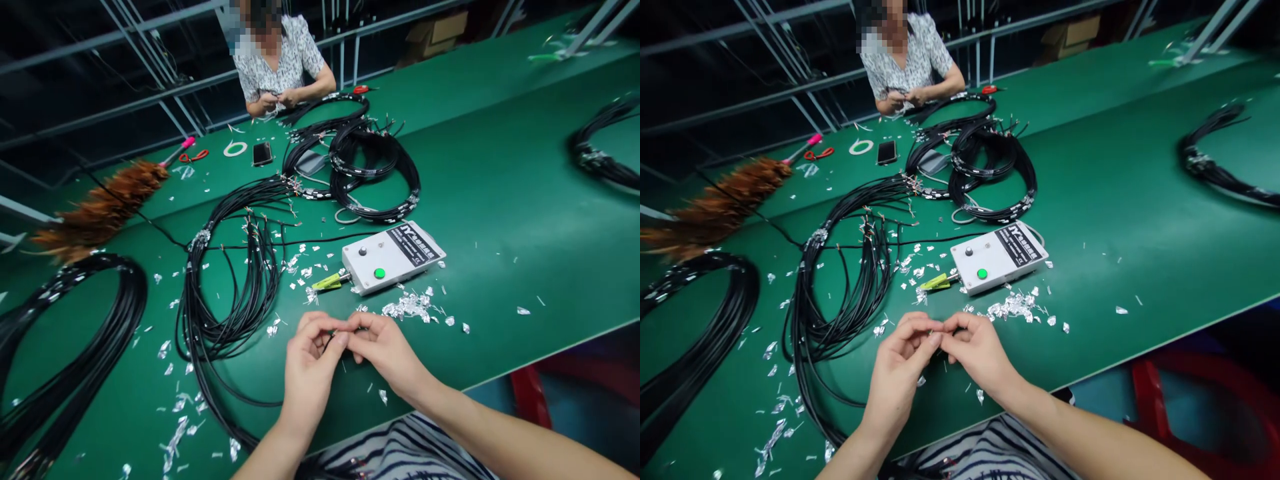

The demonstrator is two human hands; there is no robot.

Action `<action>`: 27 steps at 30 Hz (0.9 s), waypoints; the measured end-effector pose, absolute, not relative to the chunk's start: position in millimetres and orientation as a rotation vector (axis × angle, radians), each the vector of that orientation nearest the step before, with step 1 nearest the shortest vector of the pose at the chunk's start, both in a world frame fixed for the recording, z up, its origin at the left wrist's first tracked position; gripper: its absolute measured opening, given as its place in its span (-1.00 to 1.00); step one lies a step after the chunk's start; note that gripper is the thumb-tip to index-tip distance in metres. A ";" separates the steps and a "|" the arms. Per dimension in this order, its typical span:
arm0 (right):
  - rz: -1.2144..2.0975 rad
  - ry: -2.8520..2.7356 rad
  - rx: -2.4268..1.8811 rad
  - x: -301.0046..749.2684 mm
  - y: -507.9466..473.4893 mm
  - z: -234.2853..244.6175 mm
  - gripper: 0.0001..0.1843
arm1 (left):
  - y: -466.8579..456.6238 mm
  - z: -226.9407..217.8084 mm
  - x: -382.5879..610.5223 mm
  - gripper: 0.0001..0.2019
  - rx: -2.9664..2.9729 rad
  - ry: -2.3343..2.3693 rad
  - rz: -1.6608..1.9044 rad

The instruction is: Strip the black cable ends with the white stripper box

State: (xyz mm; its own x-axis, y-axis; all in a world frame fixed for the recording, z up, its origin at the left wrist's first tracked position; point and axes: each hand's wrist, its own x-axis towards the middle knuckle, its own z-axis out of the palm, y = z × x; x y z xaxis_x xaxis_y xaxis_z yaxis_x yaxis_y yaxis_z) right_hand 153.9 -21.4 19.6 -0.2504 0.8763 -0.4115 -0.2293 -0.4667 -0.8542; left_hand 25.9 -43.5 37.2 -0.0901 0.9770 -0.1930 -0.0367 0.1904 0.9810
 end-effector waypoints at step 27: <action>1.184 -1.696 -1.176 154.4 -15.9 15.4 -0.85 | -50.7 17.2 13.0 -0.81 1.687 1.544 1.253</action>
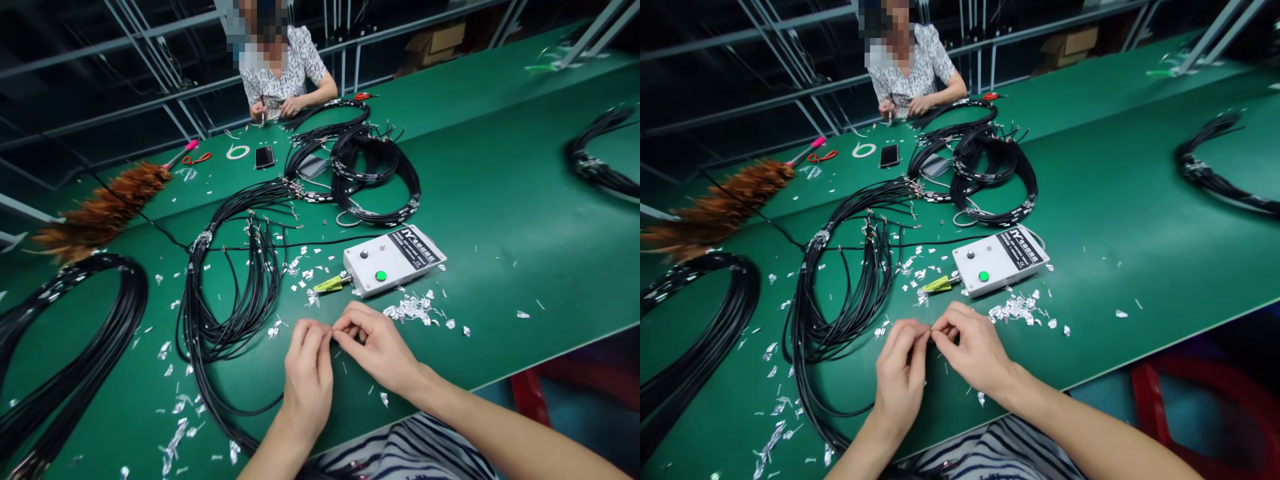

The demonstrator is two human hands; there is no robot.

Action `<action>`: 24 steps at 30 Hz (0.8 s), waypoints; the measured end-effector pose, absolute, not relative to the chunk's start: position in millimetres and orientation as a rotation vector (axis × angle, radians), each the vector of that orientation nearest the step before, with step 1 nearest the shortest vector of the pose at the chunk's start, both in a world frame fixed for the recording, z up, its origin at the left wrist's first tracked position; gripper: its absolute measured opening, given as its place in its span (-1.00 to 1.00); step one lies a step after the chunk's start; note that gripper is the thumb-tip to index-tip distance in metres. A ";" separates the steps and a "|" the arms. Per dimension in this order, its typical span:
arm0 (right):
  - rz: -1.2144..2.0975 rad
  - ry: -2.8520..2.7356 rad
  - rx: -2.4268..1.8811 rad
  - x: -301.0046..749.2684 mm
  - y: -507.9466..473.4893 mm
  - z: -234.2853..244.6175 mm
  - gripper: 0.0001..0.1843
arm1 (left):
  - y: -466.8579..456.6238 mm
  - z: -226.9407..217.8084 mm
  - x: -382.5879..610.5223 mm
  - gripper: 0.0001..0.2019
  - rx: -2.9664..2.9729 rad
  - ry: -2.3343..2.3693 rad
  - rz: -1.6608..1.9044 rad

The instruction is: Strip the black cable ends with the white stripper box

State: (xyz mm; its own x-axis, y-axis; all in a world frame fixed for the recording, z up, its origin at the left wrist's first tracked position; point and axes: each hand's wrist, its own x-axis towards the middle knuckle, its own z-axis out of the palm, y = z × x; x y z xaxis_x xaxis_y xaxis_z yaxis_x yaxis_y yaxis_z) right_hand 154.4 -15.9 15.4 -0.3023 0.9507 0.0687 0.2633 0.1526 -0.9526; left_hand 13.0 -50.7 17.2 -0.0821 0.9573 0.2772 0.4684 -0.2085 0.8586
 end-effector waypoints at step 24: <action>-0.179 -2.691 -1.100 163.9 51.5 31.2 -0.80 | 2.1 12.7 -19.3 -0.84 1.174 1.506 1.149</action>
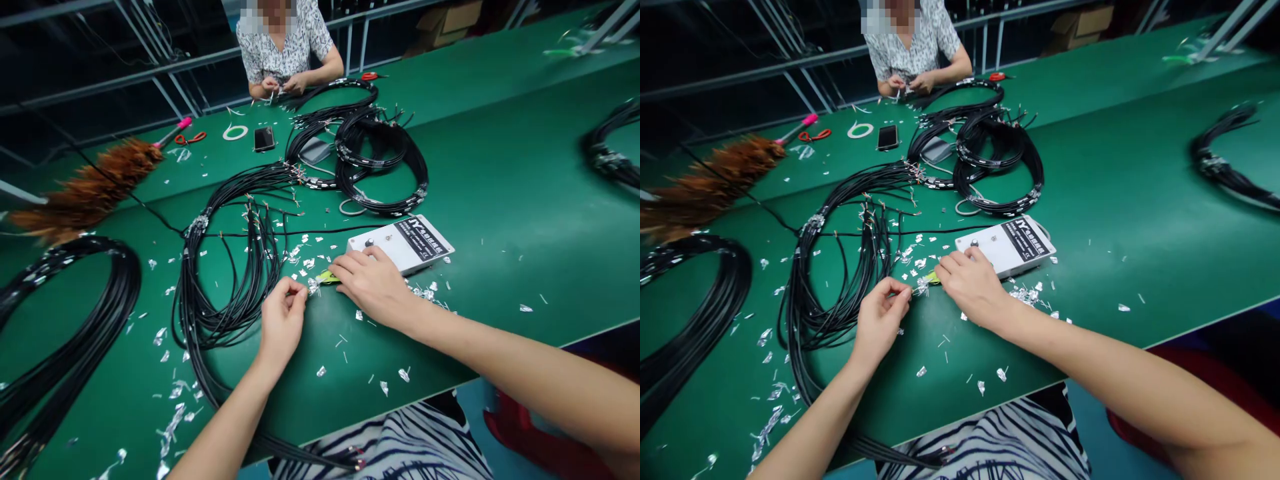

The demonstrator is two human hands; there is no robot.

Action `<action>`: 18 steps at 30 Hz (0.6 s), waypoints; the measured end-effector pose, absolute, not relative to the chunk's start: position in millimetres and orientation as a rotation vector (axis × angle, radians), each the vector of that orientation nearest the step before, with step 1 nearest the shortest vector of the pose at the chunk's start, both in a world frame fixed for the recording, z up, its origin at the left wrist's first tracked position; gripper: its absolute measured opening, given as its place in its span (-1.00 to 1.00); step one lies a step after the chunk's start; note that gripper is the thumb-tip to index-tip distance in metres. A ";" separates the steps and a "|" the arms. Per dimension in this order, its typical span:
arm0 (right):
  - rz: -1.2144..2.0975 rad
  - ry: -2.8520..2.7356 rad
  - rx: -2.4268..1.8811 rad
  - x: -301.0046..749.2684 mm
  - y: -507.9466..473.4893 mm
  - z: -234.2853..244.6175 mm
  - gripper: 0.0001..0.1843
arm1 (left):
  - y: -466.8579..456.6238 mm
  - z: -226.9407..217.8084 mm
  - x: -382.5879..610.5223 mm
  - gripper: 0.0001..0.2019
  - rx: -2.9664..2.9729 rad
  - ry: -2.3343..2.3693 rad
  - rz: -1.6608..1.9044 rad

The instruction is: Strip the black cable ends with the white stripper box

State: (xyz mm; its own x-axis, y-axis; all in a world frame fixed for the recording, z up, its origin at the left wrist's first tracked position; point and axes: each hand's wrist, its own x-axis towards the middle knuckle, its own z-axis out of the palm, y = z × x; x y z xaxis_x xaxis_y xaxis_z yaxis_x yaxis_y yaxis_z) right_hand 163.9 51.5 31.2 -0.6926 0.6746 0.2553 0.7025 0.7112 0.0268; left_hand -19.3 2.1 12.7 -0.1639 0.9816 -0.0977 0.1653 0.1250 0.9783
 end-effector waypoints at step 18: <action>-0.160 -2.864 -1.110 157.2 70.4 38.7 -0.78 | 26.6 -1.6 -13.6 -0.85 1.149 1.498 1.111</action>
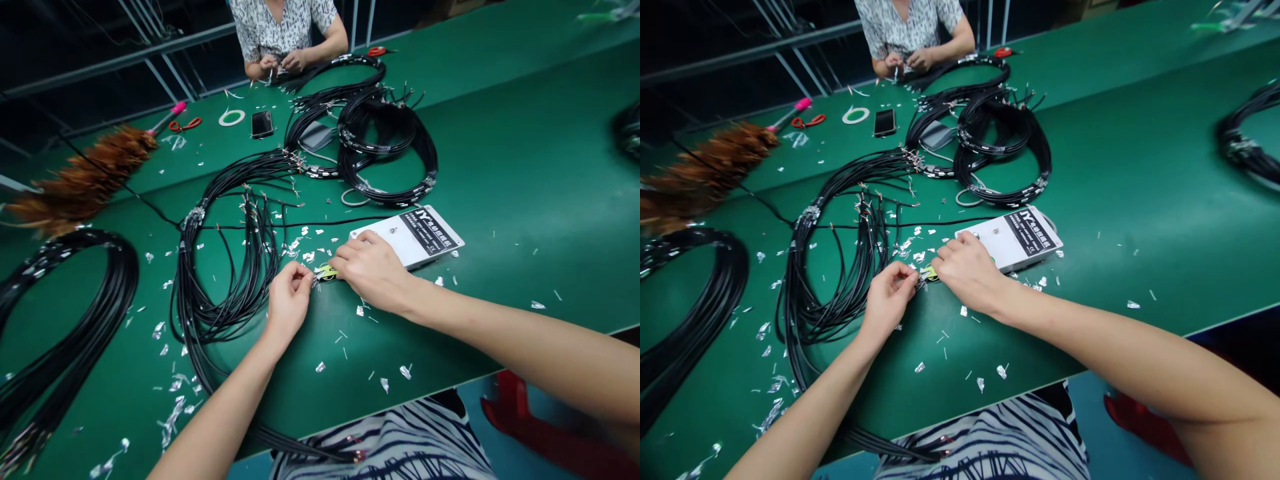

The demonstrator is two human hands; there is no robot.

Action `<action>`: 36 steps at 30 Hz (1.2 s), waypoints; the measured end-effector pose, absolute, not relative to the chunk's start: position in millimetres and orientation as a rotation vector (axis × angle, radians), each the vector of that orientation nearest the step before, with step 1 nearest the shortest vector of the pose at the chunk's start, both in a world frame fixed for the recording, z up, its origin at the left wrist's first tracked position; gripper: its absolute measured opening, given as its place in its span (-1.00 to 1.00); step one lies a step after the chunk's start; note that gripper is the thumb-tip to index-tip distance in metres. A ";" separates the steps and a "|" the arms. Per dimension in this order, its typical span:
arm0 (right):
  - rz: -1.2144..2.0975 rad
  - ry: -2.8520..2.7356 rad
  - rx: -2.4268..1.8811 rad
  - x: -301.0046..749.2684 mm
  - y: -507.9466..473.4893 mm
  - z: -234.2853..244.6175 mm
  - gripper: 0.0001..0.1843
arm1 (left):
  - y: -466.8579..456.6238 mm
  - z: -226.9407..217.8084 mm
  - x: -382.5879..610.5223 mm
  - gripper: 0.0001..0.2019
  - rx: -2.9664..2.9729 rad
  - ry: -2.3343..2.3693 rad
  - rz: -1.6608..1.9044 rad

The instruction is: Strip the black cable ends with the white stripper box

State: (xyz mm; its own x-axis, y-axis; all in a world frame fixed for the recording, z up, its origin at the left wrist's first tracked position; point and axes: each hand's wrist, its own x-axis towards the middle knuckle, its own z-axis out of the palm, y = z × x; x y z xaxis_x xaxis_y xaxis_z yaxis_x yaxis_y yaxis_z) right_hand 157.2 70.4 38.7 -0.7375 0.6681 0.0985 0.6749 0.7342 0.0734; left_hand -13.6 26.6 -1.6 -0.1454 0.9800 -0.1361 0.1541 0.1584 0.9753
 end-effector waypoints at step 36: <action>-0.037 -2.122 -1.160 228.5 17.4 30.6 -0.91 | 29.5 1.5 -12.3 -0.79 1.018 1.407 1.152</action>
State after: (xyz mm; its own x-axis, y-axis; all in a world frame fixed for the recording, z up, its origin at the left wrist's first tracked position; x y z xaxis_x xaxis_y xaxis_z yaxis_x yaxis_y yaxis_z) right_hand 228.5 17.4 30.6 -0.3470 0.7263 0.5934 0.7464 0.5970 -0.2942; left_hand -12.3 29.5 1.5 -0.1348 0.9734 -0.1855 0.0103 0.1885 0.9820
